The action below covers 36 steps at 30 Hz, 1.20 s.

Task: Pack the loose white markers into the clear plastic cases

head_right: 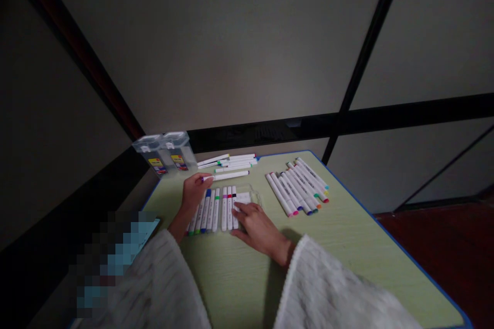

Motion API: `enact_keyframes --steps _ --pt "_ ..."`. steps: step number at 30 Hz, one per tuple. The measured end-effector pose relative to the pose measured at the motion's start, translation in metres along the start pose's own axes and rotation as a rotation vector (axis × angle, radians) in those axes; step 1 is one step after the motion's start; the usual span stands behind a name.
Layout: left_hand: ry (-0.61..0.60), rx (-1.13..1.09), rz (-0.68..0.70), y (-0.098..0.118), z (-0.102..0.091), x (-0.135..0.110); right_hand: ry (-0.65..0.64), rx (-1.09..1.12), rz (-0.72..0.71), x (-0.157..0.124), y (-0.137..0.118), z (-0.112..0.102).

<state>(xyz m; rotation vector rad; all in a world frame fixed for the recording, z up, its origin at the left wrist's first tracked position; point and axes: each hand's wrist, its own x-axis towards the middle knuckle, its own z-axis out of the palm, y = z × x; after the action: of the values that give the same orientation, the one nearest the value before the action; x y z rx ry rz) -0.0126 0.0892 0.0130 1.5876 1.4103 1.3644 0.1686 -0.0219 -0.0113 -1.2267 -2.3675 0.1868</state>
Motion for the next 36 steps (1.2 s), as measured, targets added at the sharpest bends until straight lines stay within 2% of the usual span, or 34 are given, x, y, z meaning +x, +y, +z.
enact_keyframes --steps 7,12,18,27,36 --pt "0.001 -0.237 -0.133 -0.015 0.008 -0.028 0.010 -0.001 0.004 0.000 0.001 0.001" --pt "0.003 -0.295 -0.166 -0.027 0.011 -0.033 0.011 -0.018 0.005 -0.001 0.001 0.000" --pt "-0.054 -0.268 -0.169 -0.020 0.010 -0.035 0.061 -0.006 0.034 0.001 -0.003 -0.002" --pt "-0.065 -0.244 -0.176 -0.013 0.011 -0.037 0.163 0.030 0.016 0.000 -0.002 -0.002" --pt "-0.074 -0.247 -0.161 -0.013 0.012 -0.037 0.365 0.105 0.138 -0.002 0.005 -0.003"
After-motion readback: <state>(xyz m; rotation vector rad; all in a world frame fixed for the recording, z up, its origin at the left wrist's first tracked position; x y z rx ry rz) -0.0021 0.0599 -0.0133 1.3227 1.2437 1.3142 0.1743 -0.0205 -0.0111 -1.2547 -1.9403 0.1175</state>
